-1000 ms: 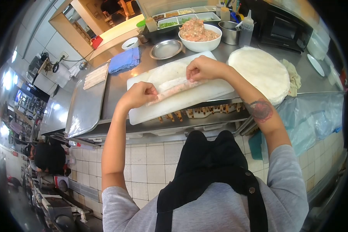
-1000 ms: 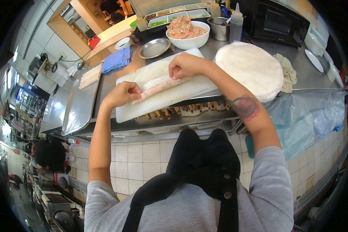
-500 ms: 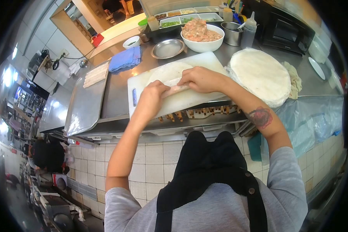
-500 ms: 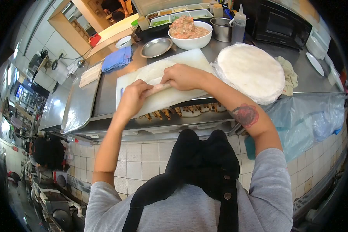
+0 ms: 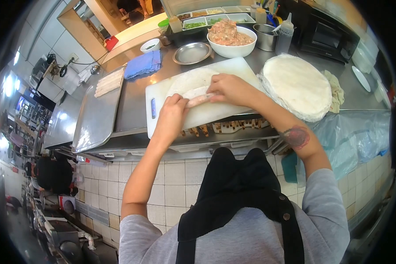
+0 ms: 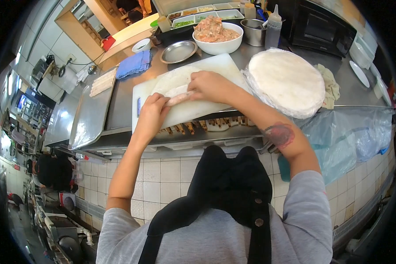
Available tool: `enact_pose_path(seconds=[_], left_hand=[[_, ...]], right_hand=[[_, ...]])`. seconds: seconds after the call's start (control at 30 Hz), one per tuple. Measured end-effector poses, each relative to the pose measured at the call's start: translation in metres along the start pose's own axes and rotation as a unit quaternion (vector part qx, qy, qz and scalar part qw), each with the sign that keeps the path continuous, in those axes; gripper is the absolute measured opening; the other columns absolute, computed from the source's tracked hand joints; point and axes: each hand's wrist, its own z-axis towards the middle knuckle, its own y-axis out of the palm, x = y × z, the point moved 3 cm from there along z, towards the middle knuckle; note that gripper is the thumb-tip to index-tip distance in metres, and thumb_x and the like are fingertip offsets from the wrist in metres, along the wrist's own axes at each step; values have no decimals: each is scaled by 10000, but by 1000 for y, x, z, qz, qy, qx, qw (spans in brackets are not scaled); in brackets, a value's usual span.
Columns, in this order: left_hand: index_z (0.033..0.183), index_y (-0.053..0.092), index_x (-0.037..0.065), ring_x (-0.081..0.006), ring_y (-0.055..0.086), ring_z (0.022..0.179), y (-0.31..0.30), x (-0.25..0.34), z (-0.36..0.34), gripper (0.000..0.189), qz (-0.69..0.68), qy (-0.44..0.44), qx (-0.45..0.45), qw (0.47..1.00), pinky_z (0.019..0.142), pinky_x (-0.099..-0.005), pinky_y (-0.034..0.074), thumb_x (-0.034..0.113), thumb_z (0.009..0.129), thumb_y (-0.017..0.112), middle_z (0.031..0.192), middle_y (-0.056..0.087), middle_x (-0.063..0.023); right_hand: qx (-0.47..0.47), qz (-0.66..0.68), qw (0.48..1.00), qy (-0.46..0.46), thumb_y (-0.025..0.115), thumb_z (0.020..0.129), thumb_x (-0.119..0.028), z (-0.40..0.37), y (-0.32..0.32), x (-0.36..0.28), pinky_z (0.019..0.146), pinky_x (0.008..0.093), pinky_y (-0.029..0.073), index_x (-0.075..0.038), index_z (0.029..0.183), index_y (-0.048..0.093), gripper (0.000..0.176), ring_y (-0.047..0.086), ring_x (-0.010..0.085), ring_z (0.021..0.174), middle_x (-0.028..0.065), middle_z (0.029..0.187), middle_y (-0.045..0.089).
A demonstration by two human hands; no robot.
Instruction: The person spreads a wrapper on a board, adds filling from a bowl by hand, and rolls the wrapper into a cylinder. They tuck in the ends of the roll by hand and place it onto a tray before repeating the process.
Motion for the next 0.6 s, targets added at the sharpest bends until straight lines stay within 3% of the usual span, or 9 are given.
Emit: enact_pose_path(seconds=[0.13, 0.27, 0.47, 0.6], left_hand=[[1008, 680, -25, -326, 579, 948, -10, -7, -10, 232, -4, -28, 0, 1000, 850, -404, 483, 22, 782, 690, 969, 604, -143], [1002, 684, -14, -315, 562, 914, -18, -8, -13, 234, 44, 2, 4, 999, 829, -405, 464, 35, 775, 707, 931, 584, -128], [990, 695, -6, -332, 561, 857, -18, -9, -11, 230, 62, 28, 6, 998, 772, -425, 462, 41, 765, 712, 875, 590, -138], [968, 687, 27, -314, 591, 898, -19, -17, -8, 181, 52, 7, -24, 998, 834, -422, 440, 75, 794, 702, 925, 626, -128]], right_hand=[[10, 27, 1000, 2, 753, 770, -171, -19, -20, 13, 805, 386, 496, -35, 986, 721, 257, 608, 294, 902, 105, 913, 609], [7, 20, 1000, 11, 748, 772, -154, -29, -27, 23, 809, 391, 495, -30, 1004, 718, 264, 602, 294, 915, 109, 925, 608], [64, -46, 995, -67, 750, 762, -116, -21, -26, 5, 798, 379, 497, -39, 1054, 693, 308, 605, 277, 915, 102, 940, 612], [-10, 82, 997, 9, 745, 774, -106, -12, -27, 10, 722, 334, 505, -46, 1039, 689, 277, 634, 230, 815, 86, 863, 640]])
